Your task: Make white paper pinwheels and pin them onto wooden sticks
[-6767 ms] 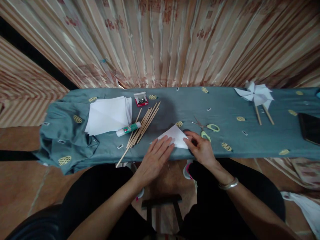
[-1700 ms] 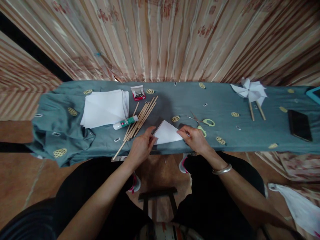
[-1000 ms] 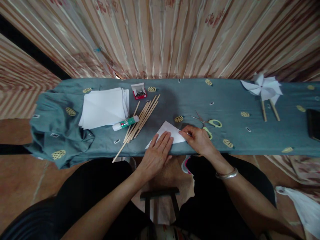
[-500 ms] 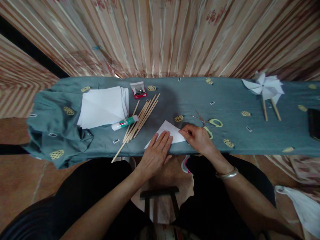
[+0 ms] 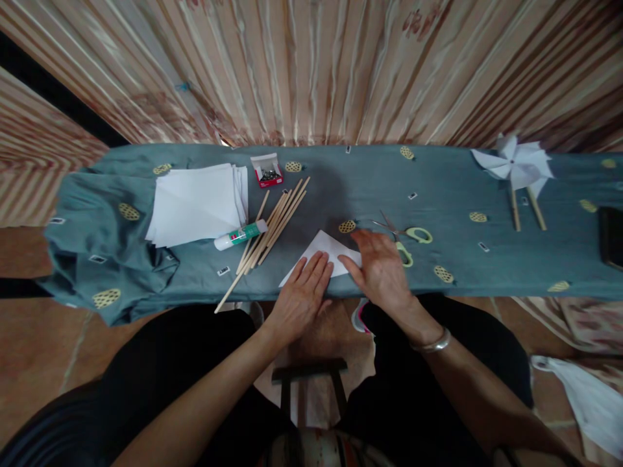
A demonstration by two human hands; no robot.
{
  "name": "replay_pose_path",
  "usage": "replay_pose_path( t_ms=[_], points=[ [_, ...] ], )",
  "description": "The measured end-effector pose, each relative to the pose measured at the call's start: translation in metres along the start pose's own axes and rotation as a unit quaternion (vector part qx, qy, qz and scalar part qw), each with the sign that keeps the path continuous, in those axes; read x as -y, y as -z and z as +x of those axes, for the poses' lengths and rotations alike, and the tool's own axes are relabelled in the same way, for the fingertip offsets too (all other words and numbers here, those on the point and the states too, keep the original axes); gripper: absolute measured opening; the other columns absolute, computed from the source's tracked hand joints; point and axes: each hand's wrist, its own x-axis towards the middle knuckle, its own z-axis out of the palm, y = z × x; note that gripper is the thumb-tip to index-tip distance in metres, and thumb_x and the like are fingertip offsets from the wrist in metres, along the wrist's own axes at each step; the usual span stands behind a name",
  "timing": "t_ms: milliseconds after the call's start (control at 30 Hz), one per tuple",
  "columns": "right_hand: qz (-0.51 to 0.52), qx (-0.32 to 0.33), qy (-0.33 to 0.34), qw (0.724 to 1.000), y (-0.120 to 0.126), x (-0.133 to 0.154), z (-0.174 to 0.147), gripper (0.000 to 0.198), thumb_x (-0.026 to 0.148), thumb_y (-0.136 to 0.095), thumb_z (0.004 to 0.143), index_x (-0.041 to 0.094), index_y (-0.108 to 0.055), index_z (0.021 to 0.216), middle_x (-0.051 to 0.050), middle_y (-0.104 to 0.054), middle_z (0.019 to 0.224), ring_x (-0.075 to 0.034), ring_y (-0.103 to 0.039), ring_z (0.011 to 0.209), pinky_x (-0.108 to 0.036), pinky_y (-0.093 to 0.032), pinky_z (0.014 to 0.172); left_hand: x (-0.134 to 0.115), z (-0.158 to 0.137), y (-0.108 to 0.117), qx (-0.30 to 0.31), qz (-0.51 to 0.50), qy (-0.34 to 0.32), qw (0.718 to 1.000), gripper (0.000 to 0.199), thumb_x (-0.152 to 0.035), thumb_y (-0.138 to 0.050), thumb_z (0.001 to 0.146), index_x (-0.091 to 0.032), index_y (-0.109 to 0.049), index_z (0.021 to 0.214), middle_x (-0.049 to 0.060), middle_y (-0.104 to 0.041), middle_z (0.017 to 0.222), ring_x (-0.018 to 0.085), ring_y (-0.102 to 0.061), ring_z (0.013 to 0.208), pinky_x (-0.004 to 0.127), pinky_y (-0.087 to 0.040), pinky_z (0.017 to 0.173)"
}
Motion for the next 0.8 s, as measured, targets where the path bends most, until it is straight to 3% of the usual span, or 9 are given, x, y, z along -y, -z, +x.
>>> replay_pose_path(
  t_ms=[67, 200, 500, 800],
  points=[
    [-0.005, -0.018, 0.024, 1.0, -0.005, 0.01, -0.007, 0.049, 0.04, -0.044, 0.097, 0.008, -0.05, 0.134, -0.023, -0.055, 0.138, -0.034, -0.049, 0.127, -0.051, -0.035, 0.106, -0.001, 0.0, 0.001, 0.008, 0.009, -0.001, 1.0, 0.059, -0.03, -0.05, 0.094, -0.001, -0.036, 0.144, 0.024, -0.035, 0.154, 0.034, -0.028, 0.145, 0.05, -0.029, 0.117],
    [0.002, -0.019, 0.016, 1.0, -0.018, 0.023, -0.021, 0.048, 0.031, -0.039, 0.098, 0.009, -0.042, 0.141, -0.023, -0.046, 0.147, -0.032, -0.038, 0.139, -0.054, -0.023, 0.114, -0.002, 0.001, 0.001, 0.018, 0.017, 0.002, 1.0, 0.06, -0.029, -0.049, 0.094, 0.001, -0.036, 0.144, 0.024, -0.034, 0.154, 0.034, -0.027, 0.146, 0.051, -0.029, 0.117],
    [0.0, -0.018, -0.017, 1.0, -0.028, 0.023, -0.026, 0.054, 0.037, -0.04, 0.098, 0.002, -0.041, 0.14, -0.025, -0.044, 0.147, -0.033, -0.033, 0.141, -0.053, -0.021, 0.114, -0.002, -0.004, 0.001, 0.017, 0.026, 0.009, 0.999, 0.062, -0.027, -0.049, 0.093, -0.001, -0.033, 0.146, 0.023, -0.033, 0.155, 0.033, -0.026, 0.147, 0.049, -0.026, 0.118],
    [-0.012, -0.032, -0.042, 0.999, -0.024, 0.003, -0.032, 0.06, 0.042, -0.038, 0.098, 0.008, -0.032, 0.147, -0.023, -0.038, 0.152, -0.031, -0.028, 0.145, -0.054, -0.018, 0.115, 0.015, -0.046, 0.006, 0.019, 0.039, 0.042, 0.998, 0.066, -0.021, -0.053, 0.089, -0.004, -0.029, 0.149, 0.02, -0.03, 0.157, 0.03, -0.025, 0.148, 0.048, -0.024, 0.119]
  ],
)
